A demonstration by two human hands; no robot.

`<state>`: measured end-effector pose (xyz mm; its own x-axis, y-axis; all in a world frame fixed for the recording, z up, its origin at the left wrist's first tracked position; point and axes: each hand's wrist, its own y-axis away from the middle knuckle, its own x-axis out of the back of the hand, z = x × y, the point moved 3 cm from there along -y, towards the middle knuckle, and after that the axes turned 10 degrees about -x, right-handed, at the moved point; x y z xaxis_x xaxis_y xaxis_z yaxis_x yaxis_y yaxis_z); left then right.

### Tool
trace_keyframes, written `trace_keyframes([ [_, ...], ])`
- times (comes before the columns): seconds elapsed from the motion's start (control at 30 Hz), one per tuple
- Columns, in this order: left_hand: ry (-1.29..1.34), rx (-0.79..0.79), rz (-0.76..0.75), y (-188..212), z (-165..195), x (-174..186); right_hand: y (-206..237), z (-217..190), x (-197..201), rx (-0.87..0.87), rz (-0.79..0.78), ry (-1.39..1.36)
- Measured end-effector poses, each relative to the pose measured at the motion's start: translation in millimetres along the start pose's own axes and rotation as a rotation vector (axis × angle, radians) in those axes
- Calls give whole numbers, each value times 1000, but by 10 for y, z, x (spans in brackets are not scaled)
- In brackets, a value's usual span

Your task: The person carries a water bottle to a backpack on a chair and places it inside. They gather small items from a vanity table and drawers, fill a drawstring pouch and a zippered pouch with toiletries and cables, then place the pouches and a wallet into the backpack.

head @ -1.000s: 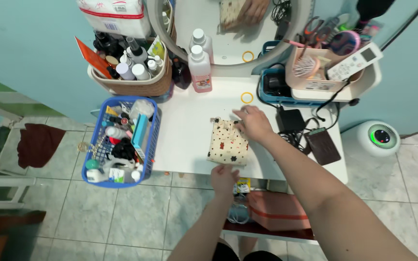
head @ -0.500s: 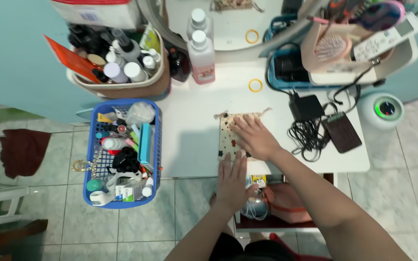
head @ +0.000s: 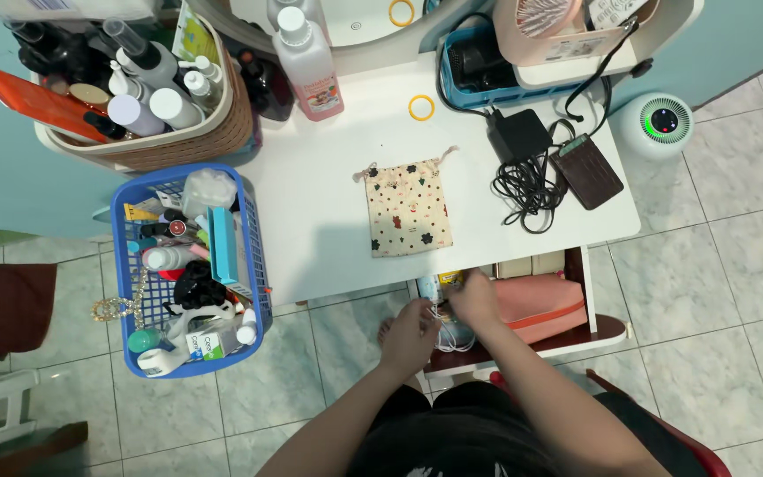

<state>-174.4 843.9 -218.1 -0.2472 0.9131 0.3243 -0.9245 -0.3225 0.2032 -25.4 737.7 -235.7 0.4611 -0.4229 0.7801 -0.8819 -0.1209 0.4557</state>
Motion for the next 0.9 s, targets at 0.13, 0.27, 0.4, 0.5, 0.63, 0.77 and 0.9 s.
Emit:
trace_keyframes([
  [0.13,61,139,144,-59,-194,-135,32,-106,36,-30,89,171],
  [0.27,179,249,171,-44,-172,-199,117,-103,291,-30,-43,-59],
  [0.4,494,305,160,13,150,-223,362,-24,649,-153,-467,-474],
  [0.5,631,203,148,61,542,-136,512,-36,876,-244,-681,-841],
  [0.63,796,63,278,-9,1020,131,484,15,906,-314,-668,-1106],
  [0.77,820,22,341,-8,1329,485,308,49,456,-418,-538,-970],
  [0.9,889,-13,362,37,1552,703,240,-136,-65,-155,-362,-627],
])
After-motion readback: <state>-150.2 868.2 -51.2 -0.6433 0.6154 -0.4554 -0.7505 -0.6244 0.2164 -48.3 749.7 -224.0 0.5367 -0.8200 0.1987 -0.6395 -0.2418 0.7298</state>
